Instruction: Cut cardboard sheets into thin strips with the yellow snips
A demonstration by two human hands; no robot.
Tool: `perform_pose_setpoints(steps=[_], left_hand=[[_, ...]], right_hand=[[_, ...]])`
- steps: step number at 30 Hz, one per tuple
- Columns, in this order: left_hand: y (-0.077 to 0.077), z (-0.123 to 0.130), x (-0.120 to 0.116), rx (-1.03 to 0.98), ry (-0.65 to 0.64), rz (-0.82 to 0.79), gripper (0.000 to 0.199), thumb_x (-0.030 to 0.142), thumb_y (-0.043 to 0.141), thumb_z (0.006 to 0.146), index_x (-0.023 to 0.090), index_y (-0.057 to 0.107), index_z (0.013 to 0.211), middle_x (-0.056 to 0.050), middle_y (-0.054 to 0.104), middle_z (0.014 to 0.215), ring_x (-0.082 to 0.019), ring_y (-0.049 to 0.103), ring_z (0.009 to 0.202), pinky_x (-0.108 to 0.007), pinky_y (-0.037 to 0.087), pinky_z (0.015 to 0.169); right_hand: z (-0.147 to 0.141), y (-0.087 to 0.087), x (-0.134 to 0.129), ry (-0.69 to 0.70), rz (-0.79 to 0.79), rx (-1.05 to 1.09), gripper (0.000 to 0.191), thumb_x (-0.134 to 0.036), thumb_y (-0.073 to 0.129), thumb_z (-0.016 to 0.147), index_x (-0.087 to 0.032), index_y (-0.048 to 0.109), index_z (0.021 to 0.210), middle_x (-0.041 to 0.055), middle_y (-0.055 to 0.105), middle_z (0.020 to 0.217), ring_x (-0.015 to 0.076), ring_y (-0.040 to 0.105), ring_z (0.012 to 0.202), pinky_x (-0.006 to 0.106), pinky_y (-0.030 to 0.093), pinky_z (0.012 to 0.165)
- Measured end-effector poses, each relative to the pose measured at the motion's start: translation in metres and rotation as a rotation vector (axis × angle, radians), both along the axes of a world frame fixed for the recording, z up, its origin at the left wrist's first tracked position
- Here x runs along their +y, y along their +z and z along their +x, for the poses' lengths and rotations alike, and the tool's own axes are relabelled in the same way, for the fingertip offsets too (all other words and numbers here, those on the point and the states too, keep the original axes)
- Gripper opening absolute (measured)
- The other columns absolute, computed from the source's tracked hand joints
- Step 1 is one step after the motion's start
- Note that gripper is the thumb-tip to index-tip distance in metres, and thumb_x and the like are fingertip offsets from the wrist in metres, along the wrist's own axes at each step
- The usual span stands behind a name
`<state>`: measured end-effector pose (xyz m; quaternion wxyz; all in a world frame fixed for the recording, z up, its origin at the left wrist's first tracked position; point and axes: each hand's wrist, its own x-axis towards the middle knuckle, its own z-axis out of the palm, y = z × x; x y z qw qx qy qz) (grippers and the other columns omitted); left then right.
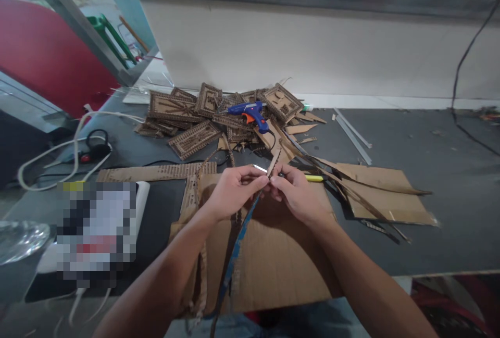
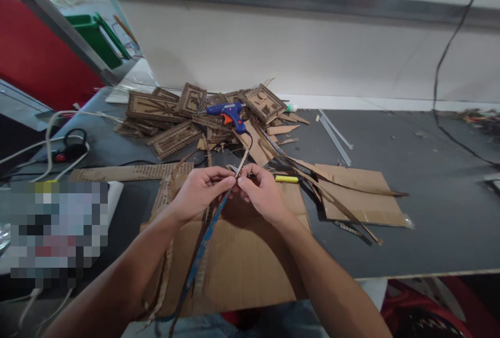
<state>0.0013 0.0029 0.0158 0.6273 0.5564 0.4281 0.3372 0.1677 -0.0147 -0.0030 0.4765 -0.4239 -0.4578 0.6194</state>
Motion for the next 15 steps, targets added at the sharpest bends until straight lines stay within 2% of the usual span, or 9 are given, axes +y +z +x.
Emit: perform_pose_setpoints(steps=[5, 11, 15], left_hand=[[-0.001, 0.0, 0.001, -0.003, -0.002, -0.008, 0.027, 0.036, 0.071, 0.082, 0.011, 0.072, 0.091, -0.004, 0.07, 0.07, -0.009, 0.059, 0.057, -0.018, 0.044, 0.051], [-0.001, -0.002, 0.002, -0.04, 0.013, -0.028, 0.028, 0.039, 0.071, 0.082, 0.013, 0.072, 0.088, -0.003, 0.069, 0.068, -0.01, 0.061, 0.058, -0.019, 0.048, 0.053], [-0.004, -0.003, 0.002, -0.041, 0.02, -0.022, 0.031, 0.042, 0.07, 0.083, 0.012, 0.072, 0.091, -0.002, 0.068, 0.065, -0.01, 0.059, 0.055, -0.019, 0.047, 0.052]], right_hand=[[0.0, 0.004, -0.001, -0.021, 0.026, -0.097, 0.019, -0.032, 0.063, 0.082, -0.021, 0.049, 0.077, -0.005, 0.056, 0.059, 0.0084, 0.047, 0.048, 0.022, 0.034, 0.046], [-0.001, 0.011, -0.005, -0.12, 0.181, -0.259, 0.018, -0.033, 0.065, 0.084, -0.022, 0.052, 0.089, -0.0012, 0.06, 0.074, 0.0142, 0.061, 0.064, 0.027, 0.046, 0.057], [0.001, 0.009, -0.005, -0.127, 0.285, -0.347, 0.015, -0.033, 0.065, 0.086, -0.022, 0.056, 0.094, 0.0012, 0.061, 0.08, 0.0151, 0.061, 0.067, 0.029, 0.048, 0.061]])
